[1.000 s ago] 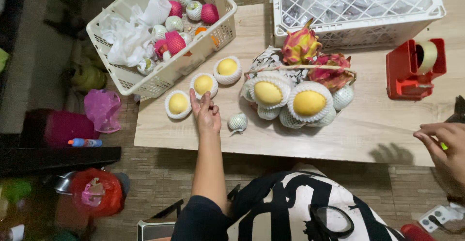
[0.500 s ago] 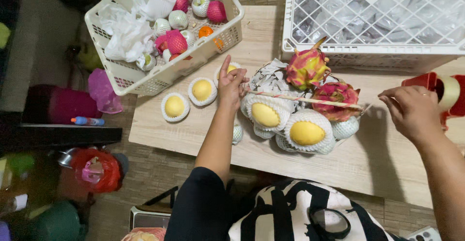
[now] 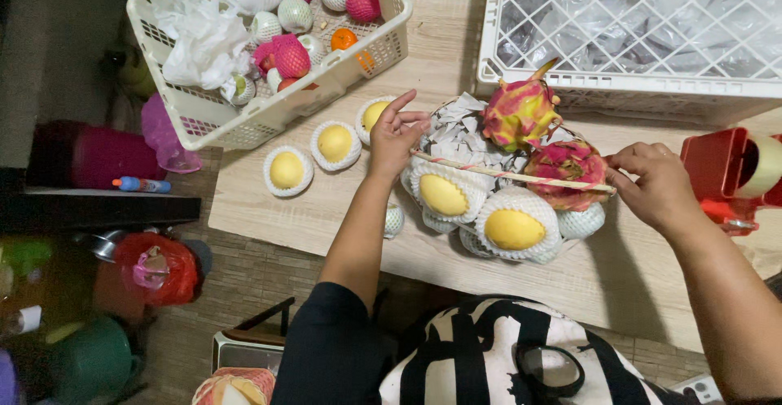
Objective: The person picks up dragon fruits and other items from a basket and a table, placing them into a larger fruit basket, then uses a tape dispenser to secure the arrangement.
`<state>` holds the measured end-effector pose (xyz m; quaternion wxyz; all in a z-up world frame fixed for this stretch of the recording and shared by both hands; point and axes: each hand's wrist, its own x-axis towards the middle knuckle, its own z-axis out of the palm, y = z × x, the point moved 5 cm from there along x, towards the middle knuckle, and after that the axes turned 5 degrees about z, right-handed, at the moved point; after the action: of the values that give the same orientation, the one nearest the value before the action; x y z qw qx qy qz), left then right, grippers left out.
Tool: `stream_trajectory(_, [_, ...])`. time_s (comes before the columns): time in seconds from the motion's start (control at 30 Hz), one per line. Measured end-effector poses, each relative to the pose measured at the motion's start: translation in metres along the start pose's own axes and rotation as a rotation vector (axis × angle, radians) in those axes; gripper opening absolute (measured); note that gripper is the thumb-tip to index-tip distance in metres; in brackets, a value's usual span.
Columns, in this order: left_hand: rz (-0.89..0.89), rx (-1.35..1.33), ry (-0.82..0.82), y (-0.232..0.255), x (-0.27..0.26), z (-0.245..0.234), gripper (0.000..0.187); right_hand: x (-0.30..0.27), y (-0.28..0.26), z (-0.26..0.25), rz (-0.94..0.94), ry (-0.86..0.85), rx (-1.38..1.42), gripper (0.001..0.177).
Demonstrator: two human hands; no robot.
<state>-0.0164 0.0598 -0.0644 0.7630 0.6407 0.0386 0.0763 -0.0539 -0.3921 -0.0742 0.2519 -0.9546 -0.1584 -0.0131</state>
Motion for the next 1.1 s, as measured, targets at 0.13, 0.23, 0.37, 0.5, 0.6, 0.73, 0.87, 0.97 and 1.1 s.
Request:
stream_trajectory(0.13, [0.0,-0.036,-0.035,-0.005,0.003,-0.002,0.062,0.002,-0.005,-0.001,0.011,-0.025,-0.077,0.017])
stream_trajectory(0.23, [0.104,0.24,0.023,0.009,0.0,-0.003,0.052,0.004,-0.009,-0.005,0.246,-0.205,-0.271,0.033])
stream_trajectory(0.37, [-0.006,0.166,-0.077,0.014,0.002,0.003,0.056,0.013,-0.018,-0.011,0.04,-0.121,-0.375,0.022])
stream_trajectory(0.5, [-0.109,0.167,-0.19,0.021,0.001,0.006,0.062,0.02,-0.014,-0.01,-0.042,-0.108,-0.301,0.013])
stream_trajectory(0.6, [-0.179,0.166,-0.23,0.023,0.001,0.008,0.054,0.021,-0.003,-0.003,-0.058,-0.112,-0.257,0.015])
stream_trajectory(0.73, [-0.185,0.175,-0.236,0.002,0.005,0.003,0.04,0.022,-0.028,-0.019,0.027,-0.154,-0.095,0.061])
stream_trajectory(0.87, [-0.16,0.242,-0.17,-0.013,0.005,-0.006,0.045,0.024,-0.037,-0.027,0.223,-0.106,0.114,0.063])
stream_trajectory(0.97, [-0.162,0.313,-0.165,0.011,-0.003,-0.002,0.084,0.027,-0.036,-0.023,0.325,-0.128,0.213,0.06])
stream_trajectory(1.1, [-0.185,0.341,-0.163,0.02,-0.012,0.002,0.091,0.037,-0.037,-0.03,0.381,-0.065,0.29,0.042])
